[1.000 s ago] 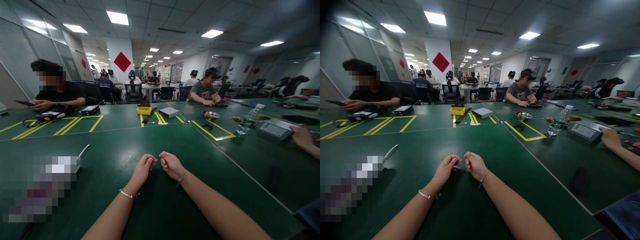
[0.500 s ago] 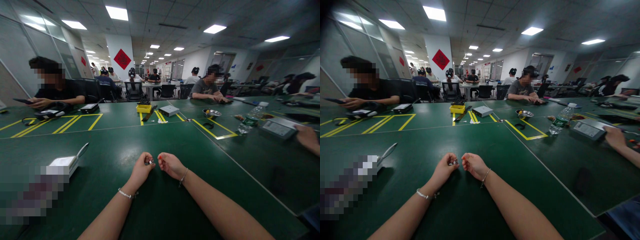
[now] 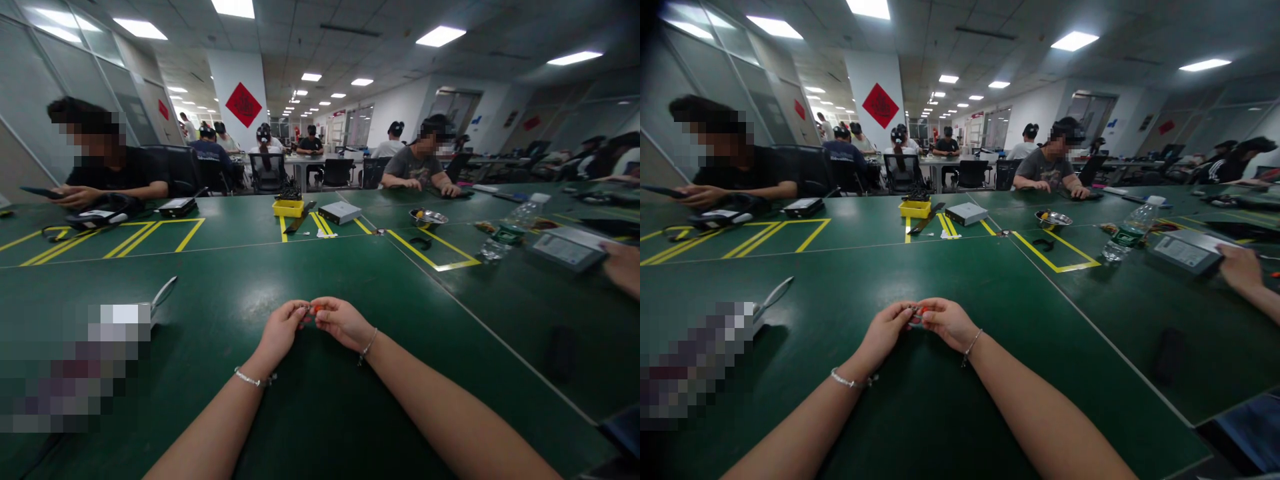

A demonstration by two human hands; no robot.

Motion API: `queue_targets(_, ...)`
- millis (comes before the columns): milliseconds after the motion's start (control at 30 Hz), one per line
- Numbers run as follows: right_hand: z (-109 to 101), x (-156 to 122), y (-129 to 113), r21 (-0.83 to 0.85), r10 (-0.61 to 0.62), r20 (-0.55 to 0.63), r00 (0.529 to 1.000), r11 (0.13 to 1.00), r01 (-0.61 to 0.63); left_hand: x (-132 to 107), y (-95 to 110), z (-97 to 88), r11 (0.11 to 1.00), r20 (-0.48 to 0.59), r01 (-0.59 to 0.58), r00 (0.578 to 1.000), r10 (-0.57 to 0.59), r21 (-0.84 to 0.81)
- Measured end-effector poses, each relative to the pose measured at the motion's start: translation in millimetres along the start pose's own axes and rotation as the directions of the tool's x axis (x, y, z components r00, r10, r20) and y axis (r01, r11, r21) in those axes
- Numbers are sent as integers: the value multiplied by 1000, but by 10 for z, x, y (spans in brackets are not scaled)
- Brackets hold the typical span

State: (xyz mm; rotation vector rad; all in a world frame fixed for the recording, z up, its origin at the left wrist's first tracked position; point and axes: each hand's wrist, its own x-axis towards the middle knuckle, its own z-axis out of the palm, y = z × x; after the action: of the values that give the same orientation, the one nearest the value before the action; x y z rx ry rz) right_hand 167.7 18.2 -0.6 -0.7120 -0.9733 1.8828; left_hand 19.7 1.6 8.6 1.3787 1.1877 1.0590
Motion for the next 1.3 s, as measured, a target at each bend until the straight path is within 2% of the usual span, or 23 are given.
queue_targets(167,17,-5,-24,-6,16,-8,1000,1000,-16,10,-49,9,1000,8,20,1000,-20,2)
queue_targets(400,-12,5,6,28,-7,-31,999,1000,8,23,-120,-2,986,-51,-123,990,130,115)
queue_targets(533,-11,13,16,26,-21,-42,999,999,22,27,-105,-8,968,-87,-156,981,175,195)
queue_targets(700,-2,21,21,10,-4,-39,999,1000,4,30,-100,-7,974,-105,-133,983,153,182)
queue_targets(1000,-2,15,-9,52,31,-16,999,998,-30,-20,17,1,997,-36,-40,998,42,58)
queue_targets(1167,0,6,-13,52,28,-37,999,998,-26,-3,-16,-8,998,-37,-41,998,43,45)
queue_targets(1300,-14,15,-1,56,14,-67,998,998,-10,32,-87,-22,996,-83,-75,993,78,40)
